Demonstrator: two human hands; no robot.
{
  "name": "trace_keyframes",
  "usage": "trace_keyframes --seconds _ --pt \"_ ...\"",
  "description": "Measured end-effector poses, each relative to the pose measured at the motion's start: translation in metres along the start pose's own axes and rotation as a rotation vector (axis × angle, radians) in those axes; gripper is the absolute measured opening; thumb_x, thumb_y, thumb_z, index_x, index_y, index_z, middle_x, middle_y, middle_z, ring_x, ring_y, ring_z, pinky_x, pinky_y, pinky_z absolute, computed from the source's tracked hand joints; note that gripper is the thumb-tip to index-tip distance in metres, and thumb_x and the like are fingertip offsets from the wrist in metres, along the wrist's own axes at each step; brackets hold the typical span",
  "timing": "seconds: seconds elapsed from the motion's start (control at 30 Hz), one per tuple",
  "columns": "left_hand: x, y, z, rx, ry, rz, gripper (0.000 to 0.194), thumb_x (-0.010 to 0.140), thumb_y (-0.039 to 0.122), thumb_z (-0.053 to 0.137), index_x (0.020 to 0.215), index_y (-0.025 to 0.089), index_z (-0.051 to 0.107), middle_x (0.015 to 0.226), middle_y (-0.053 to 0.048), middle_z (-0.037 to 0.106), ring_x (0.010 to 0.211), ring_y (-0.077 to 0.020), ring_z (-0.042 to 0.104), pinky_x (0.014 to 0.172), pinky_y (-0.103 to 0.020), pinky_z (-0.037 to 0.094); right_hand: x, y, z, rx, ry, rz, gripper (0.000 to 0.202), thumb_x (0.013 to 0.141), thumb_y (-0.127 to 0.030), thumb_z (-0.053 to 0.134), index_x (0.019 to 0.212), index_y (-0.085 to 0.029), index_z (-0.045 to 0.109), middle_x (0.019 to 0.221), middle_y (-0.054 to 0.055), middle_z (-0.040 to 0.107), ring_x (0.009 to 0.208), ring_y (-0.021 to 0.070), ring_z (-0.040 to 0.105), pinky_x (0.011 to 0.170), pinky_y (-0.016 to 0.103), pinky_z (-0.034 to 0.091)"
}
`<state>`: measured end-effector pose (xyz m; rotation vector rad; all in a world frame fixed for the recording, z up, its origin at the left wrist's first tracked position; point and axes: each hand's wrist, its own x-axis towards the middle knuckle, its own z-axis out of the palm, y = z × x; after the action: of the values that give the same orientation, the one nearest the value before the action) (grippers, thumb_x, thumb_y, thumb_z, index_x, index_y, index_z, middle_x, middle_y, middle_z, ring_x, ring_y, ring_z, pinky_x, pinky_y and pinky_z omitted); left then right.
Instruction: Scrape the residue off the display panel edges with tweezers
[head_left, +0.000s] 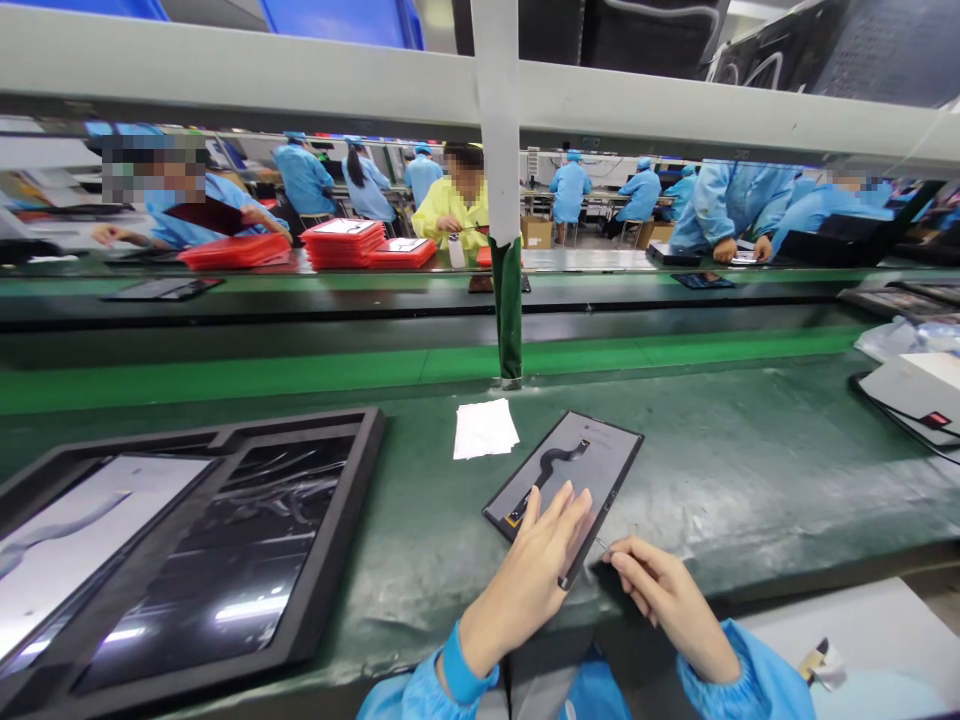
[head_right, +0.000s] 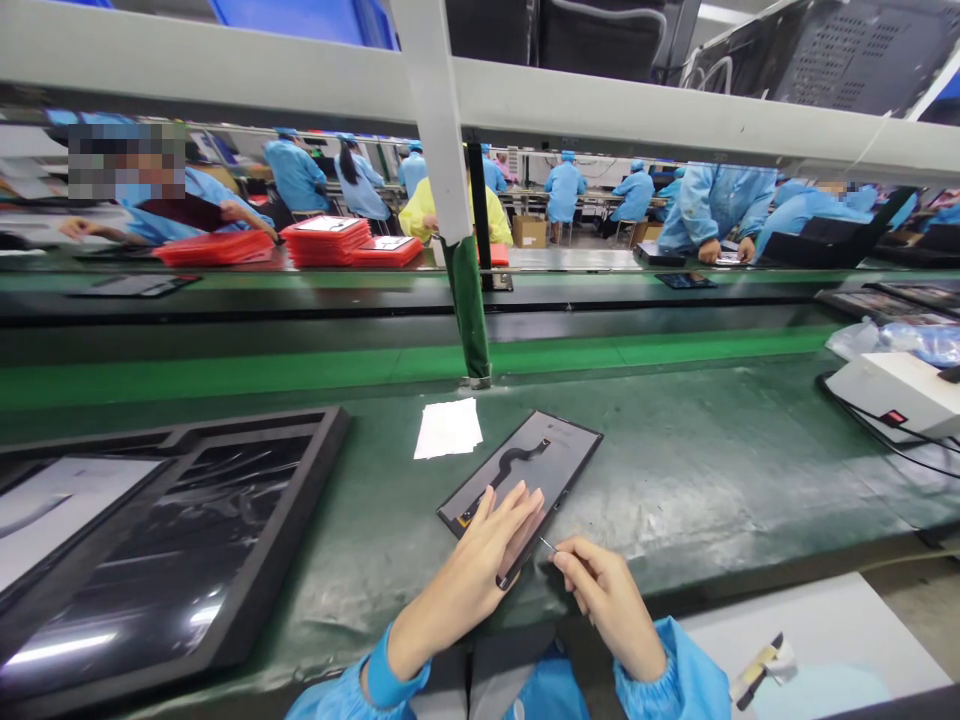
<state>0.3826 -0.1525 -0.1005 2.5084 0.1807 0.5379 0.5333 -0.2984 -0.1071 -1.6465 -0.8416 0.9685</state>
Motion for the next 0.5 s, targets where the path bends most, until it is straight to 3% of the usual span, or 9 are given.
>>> trace_keyframes --seconds 0.1,0.2,0.33,0.5 --pt "-0.0003 0.0005 0.0005 0.001 0.002 0.004 0.103 0.074 -0.012 0.043 0.159 0.028 0.0 0.157 -0.015 0.042 0.151 -0.0293 0.024 0.117 -0.07 0.019 -0.0007 -0.0011 0.0002 -0.033 0.028 -0.06 0.057 0.086 -0.075 0.052 0.084 -0.019 0.068 0.056 -0.006 0.042 0.049 0.0111 0.037 0.048 0.024 0.029" --pt "-0.0008 0.0012 0.0006 0.0 -0.001 -0.004 0.103 0.074 -0.012 0.042 0.159 0.029 0.0 0.156 -0.015 0.042 0.151 -0.0288 0.024 0.117 -0.071 0.018 -0.0018 -0.0028 0.0005 0.002 0.043 -0.099 0.049 0.085 -0.068 0.061 0.078 -0.02 0.061 0.063 -0.004 0.049 0.058 0.0129 0.044 0.057 0.025 0.036" --pt "-0.0011 0.0017 -0.0002 0.004 -0.032 -0.023 0.107 0.069 -0.013 0.041 0.159 0.028 0.001 0.157 -0.015 0.042 0.151 -0.0285 0.024 0.117 -0.07 0.017 -0.0033 -0.0032 -0.0014 -0.012 0.008 -0.043 0.052 0.084 -0.071 0.059 0.084 -0.019 0.066 0.065 -0.003 0.052 0.051 0.0113 0.041 0.051 0.025 0.033" --pt "-0.0011 0.0011 0.0001 -0.002 -0.035 -0.025 0.108 0.067 -0.013 0.042 0.159 0.028 0.003 0.157 -0.014 0.042 0.151 -0.0279 0.024 0.118 -0.069 0.016 -0.0047 -0.0081 -0.0026 -0.106 0.025 -0.074 0.059 0.087 -0.076 0.049 0.081 -0.02 0.068 0.057 -0.004 0.042 0.053 0.0137 0.038 0.051 0.027 0.03"
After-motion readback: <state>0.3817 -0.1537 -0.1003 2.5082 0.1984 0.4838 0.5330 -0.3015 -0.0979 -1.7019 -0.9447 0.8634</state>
